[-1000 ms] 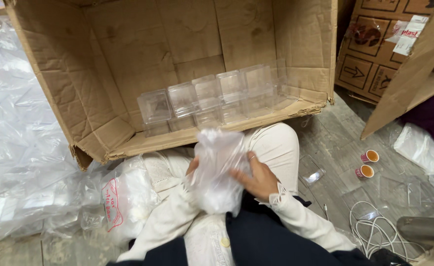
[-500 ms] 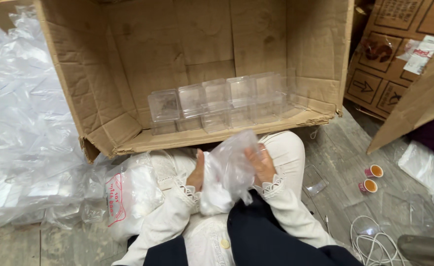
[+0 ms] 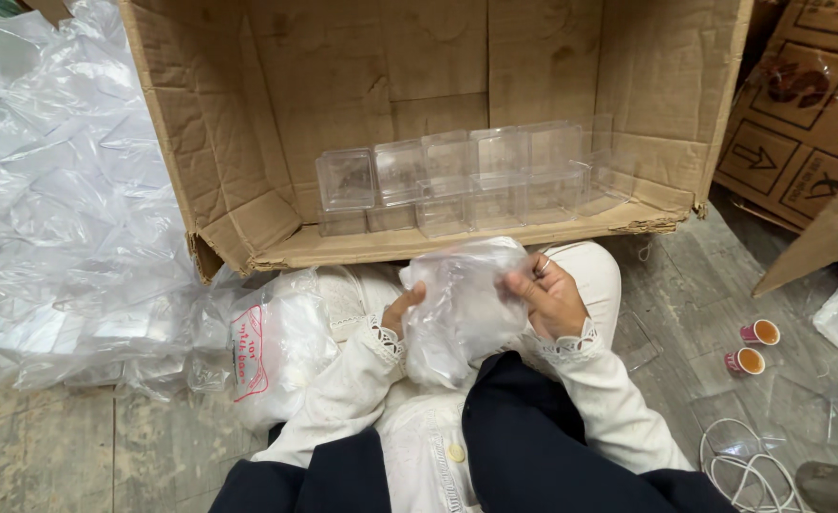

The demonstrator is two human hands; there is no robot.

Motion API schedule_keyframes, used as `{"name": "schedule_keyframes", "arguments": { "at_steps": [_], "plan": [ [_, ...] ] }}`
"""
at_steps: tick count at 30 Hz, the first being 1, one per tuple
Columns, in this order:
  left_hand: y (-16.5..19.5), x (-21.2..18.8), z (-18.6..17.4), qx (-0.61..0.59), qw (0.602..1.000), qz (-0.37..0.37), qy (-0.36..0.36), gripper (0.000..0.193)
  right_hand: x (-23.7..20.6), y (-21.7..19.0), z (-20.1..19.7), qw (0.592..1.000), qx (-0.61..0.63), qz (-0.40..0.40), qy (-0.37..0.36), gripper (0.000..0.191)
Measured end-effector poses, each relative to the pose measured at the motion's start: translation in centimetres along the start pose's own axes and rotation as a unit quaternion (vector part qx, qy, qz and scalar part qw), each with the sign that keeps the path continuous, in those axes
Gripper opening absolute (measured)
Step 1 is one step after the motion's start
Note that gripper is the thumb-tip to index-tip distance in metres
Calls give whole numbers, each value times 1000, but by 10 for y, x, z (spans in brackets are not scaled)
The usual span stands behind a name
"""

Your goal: The person sits on the floor in front of a large cardboard box, opens clear plastic bags, and places clear plastic containers into the bags one at a time. The bagged containers are set back into the cardboard box as the person works through the stack.

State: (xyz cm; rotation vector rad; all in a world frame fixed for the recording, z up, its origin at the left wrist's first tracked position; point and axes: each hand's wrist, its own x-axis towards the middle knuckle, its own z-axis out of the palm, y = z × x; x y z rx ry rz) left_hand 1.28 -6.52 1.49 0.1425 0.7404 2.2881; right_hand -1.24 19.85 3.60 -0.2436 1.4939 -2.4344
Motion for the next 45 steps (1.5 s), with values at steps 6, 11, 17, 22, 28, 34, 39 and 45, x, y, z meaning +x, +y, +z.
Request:
{"name": "schedule_keyframes", "arguments": {
  "at_steps": [6,11,17,22,28,34,39,45],
  "plan": [
    [-11,-8,-19,-3,1000,-20,6,102,11,24,10,987,-45,56,146,26],
    [-1,-6,2,40,997,57,33,100,9,29,25,928,-330,-84,151,50],
    [15,5,18,211,950,221,63,106,1,10,29,954,-289,-48,-71,114],
    [19,8,17,278,922,252,92,109,-1,-7,40,954,-294,-46,-42,109],
    [18,5,20,299,916,250,97,112,-1,-5,49,978,-201,-19,-59,101],
    [16,8,23,304,917,239,93,115,5,1,41,984,-158,-40,-68,97],
    [9,6,20,320,911,244,88,115,8,1,40,988,-149,-10,-34,97],
    [6,2,16,283,926,237,83,111,2,-8,40,993,-82,0,-91,97]
  ]
}}
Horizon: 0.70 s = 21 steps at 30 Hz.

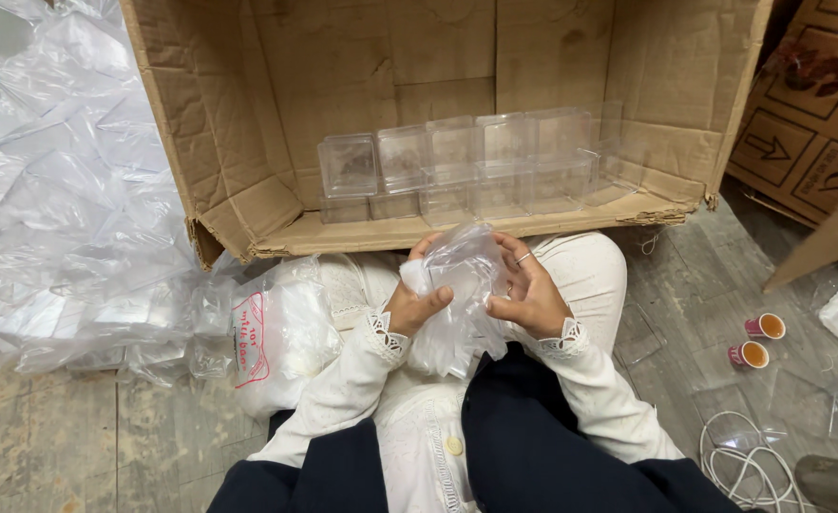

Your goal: The person sits on the floor in front of a large cardboard box, opens clear plastic bags, and places clear plastic containers into the bags one at a time. The bagged containers are set back into the cardboard box as the person works through the stack.

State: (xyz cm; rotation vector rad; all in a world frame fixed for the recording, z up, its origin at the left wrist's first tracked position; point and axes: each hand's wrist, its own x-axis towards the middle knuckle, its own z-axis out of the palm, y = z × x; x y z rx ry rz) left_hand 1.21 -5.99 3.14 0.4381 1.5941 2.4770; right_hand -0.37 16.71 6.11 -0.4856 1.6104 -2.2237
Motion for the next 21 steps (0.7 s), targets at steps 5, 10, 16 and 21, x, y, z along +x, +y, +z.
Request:
{"name": "schedule_keyframes", "arguments": {
  "at_steps": [5,10,16,21],
  "plan": [
    [0,0,1,1,1000,12,2,108,1,-4,0,999,40,13,-12,97],
    [4,-5,6,5,1000,19,11,103,-3,-2,14,998,67,-21,-9,97],
    [24,2,2,7,1000,-12,25,95,6,-1,33,998,-17,-11,61,93],
    [42,2,6,301,935,-104,154,81,16,-5,34,900,-392,9,191,95]
  ]
}}
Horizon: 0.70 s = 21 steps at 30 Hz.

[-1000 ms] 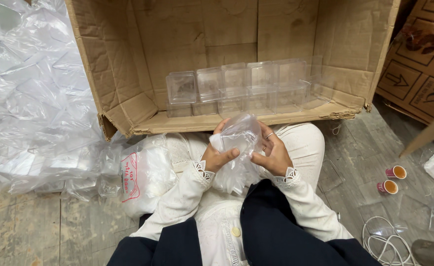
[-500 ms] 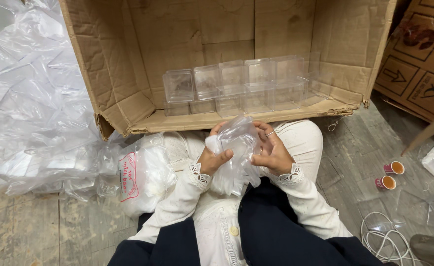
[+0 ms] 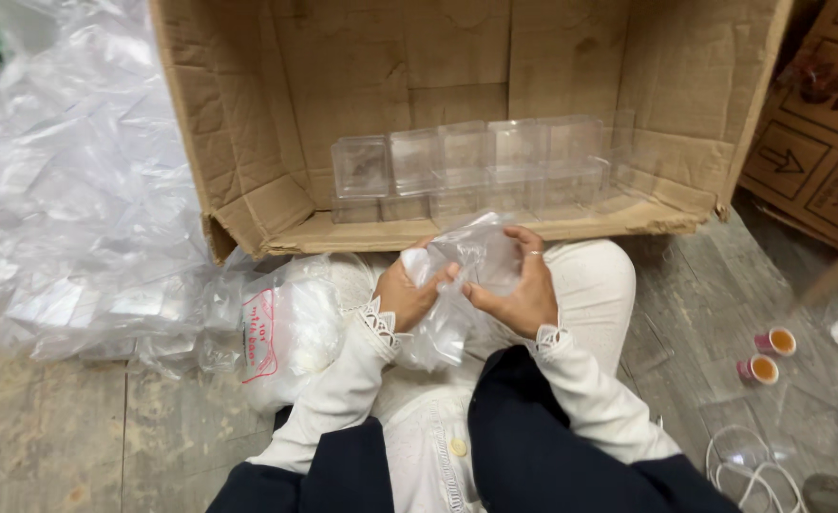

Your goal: The person sits on the floor in front of a large cardboard box, opens clear plastic bags, and places clear plastic containers into the bags one at a time. The bagged containers are set back into the cardboard box as the person works through the stack.

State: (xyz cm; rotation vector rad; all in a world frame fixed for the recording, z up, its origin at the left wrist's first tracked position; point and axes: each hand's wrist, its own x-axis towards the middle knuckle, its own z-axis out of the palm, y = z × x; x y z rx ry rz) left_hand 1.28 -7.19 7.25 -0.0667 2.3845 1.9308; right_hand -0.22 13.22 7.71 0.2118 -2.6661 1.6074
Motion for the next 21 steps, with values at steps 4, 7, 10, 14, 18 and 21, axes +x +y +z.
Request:
{"name": "schedule_keyframes", "arguments": {
  "at_steps": [4,7,10,14,18,21],
  "plan": [
    [14,-15,-9,16,994,-6,106,67,2,-7,7,977,-41,-209,5,100],
    [25,-25,-33,-90,990,5,110,49,10,-9,7,973,157,-148,-85,98],
    [32,-37,-60,-145,985,24,91,41,23,-7,6,904,378,-3,-202,82],
    [22,-49,-80,-151,979,43,131,35,33,-14,42,843,455,52,-281,69],
    [-2,-44,-140,-64,972,30,226,31,52,-39,94,824,468,51,-315,79],
    [-10,-12,-265,101,926,246,267,40,70,-51,106,815,445,-96,-358,93]
  ]
}}
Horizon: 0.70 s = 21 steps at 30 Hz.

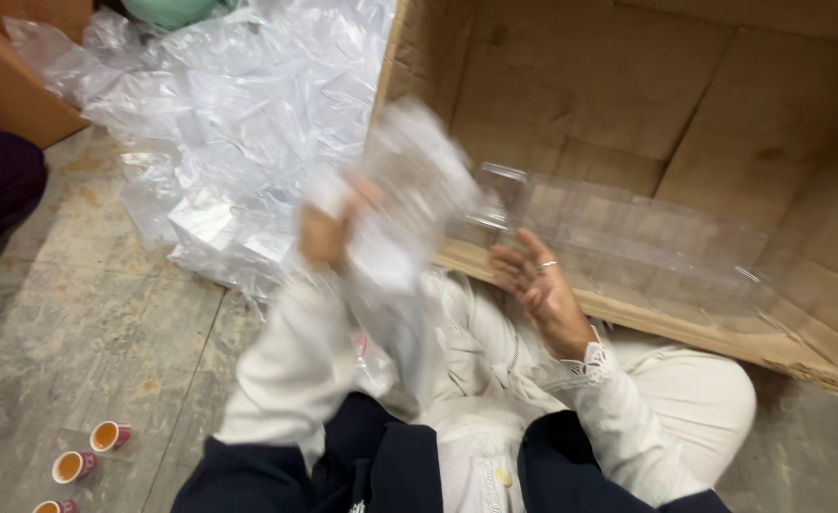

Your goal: The person sits on the floor in front of a large cardboard box, opens clear plastic bags, and places clear plastic containers into the bags one at a time. The bagged containers are set back into the cardboard box as the person works through the stack.

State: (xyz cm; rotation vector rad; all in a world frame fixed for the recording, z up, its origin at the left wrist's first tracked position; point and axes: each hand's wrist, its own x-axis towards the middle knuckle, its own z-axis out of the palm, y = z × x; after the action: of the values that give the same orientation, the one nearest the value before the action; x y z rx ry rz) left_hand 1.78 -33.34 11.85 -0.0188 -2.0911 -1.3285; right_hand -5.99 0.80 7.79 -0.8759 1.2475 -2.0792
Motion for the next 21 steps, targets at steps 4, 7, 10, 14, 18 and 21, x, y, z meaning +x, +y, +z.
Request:
{"name": "schedule_keyframes", "arguments": {
  "at_steps": [4,7,10,14,18,21],
  "plan": [
    [-80,130,-98,92,918,-294,250,86,3,6,-10,983,-98,73,136,76],
    [-116,190,-122,210,860,-410,219,116,-7,19,-16,971,-94,135,175,60],
    [-112,217,-117,266,855,-385,222,106,-19,22,-21,965,-114,150,184,51],
    [-68,195,-77,133,940,-182,256,55,-25,0,-22,953,-171,133,213,49],
    [26,89,39,-144,989,6,41,20,-8,-23,-5,948,-263,24,179,44],
    [85,19,127,-73,996,-45,35,24,12,-28,12,955,-264,-111,70,84]
  ]
}}
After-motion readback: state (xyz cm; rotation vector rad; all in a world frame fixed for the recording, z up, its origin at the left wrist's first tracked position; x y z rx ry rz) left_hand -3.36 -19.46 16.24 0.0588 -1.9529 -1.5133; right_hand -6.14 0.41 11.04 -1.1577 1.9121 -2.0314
